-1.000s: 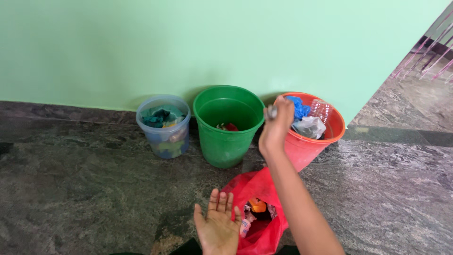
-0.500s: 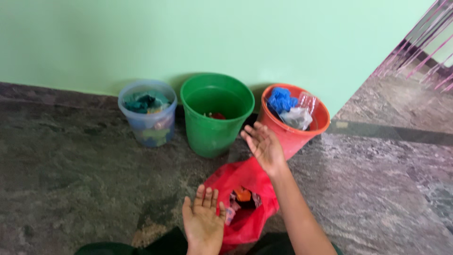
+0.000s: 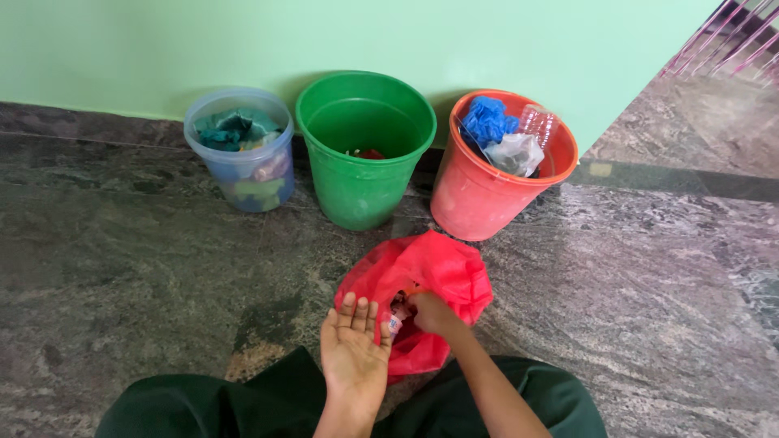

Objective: The person sits on the floor and sorts items from a red plastic bag into three nearby buckets. They pick up various plastic items, including a blue strip, a yellow piece, and small white containers, and place them into the blue, green, or red buckets.

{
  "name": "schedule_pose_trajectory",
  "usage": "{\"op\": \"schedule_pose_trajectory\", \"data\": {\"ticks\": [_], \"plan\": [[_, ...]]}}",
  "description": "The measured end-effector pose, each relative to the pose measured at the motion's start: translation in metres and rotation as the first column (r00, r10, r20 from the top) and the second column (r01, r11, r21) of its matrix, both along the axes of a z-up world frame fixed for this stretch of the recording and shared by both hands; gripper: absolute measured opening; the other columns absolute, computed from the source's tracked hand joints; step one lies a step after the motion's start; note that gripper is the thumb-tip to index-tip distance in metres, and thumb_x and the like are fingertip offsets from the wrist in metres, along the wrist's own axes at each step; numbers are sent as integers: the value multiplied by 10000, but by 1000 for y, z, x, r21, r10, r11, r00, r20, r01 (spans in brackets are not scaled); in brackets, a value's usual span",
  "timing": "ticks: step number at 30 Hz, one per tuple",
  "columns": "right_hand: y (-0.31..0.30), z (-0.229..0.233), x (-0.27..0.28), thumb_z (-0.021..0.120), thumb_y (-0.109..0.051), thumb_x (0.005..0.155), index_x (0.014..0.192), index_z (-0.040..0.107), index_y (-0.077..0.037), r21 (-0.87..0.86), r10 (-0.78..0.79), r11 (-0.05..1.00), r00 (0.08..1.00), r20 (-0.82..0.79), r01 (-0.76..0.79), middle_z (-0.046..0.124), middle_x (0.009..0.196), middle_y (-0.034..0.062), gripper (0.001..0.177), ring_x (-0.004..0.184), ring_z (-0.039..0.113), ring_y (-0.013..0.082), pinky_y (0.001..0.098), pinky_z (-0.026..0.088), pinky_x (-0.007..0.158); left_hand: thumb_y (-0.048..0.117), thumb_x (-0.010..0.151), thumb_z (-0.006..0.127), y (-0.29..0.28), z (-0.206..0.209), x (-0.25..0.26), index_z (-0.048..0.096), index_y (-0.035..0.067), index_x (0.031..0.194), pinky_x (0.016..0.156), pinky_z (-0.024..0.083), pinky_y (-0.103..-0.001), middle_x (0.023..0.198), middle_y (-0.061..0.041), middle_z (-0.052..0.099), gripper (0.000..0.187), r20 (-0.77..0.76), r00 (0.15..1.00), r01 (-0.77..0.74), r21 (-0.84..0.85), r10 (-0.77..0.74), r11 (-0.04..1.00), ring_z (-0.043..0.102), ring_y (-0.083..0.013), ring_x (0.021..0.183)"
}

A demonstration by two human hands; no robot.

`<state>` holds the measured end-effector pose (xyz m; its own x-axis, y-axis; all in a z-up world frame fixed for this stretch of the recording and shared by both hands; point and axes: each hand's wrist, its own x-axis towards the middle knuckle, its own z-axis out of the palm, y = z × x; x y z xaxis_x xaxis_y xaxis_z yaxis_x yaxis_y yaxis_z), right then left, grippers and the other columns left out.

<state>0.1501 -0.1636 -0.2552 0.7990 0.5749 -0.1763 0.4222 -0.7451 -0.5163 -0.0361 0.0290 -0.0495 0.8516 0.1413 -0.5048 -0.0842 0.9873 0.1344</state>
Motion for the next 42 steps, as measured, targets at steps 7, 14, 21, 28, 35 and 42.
{"op": "schedule_pose_trajectory", "data": {"ticks": [7, 14, 21, 28, 35, 42], "plan": [[26, 29, -43, 714, -3, 688, 1181, 689, -45, 188, 73, 973, 956, 283, -130, 618, 1269, 228, 495, 1146, 594, 435, 471, 489, 957, 420, 1009, 449, 8, -4, -1, 605, 182, 1135, 1003, 415, -363, 1142, 42, 609, 312, -53, 999, -5, 2, 5, 1000, 544, -151, 1198], [20, 79, -48, 770, -156, 761, 918, 675, -7, 100, -93, 992, 981, 171, 77, 682, 1004, 196, 236, 955, 673, 378, 459, 544, 835, 394, 1002, 474, 2, -19, 3, 607, 192, 1148, 984, 404, -364, 1141, 51, 607, 283, -17, 1000, 14, 2, -14, 1000, 539, -144, 1185], [22, 128, -64, 699, -30, 725, 706, 521, -20, 712, -268, 699, 947, 176, 66, 673, 916, 108, 179, 836, 654, 236, 368, 521, 693, 347, 967, 476, -9, -31, 6, 603, 163, 1308, 979, 405, -323, 1174, 56, 638, 408, -6, 997, 74, 127, -74, 989, 551, -119, 1191], [37, 215, -126, 622, 87, 862, 868, 544, -36, 859, -56, 183, 877, -477, 479, 606, 892, 78, 146, 778, 593, 128, 288, 478, 686, 404, 973, 464, -29, 22, 10, 633, 161, 1295, 954, 421, -330, 1250, -5, 677, 437, 71, 980, 170, 170, -184, 971, 602, -159, 1142], [58, 252, -160, 715, 79, 658, 949, 626, -56, 540, -411, 833, 516, 751, -122, 626, 1084, 146, 333, 981, 626, 294, 335, 493, 862, 431, 1026, 448, -46, 54, 1, 642, 54, 1059, 934, 523, -352, 1071, -99, 678, 425, 225, 973, 17, 163, -54, 987, 648, -218, 1048], [44, 225, -174, 673, 54, 870, 1174, 643, 62, 964, -242, 261, 963, 117, -51, 674, 1169, 232, 305, 1052, 651, 337, 451, 526, 926, 508, 1007, 495, -31, 27, 6, 515, 110, 676, 442, 347, -275, 593, 8, 473, 519, 352, 924, 104, 138, -147, 985, 418, -126, 474]]}}
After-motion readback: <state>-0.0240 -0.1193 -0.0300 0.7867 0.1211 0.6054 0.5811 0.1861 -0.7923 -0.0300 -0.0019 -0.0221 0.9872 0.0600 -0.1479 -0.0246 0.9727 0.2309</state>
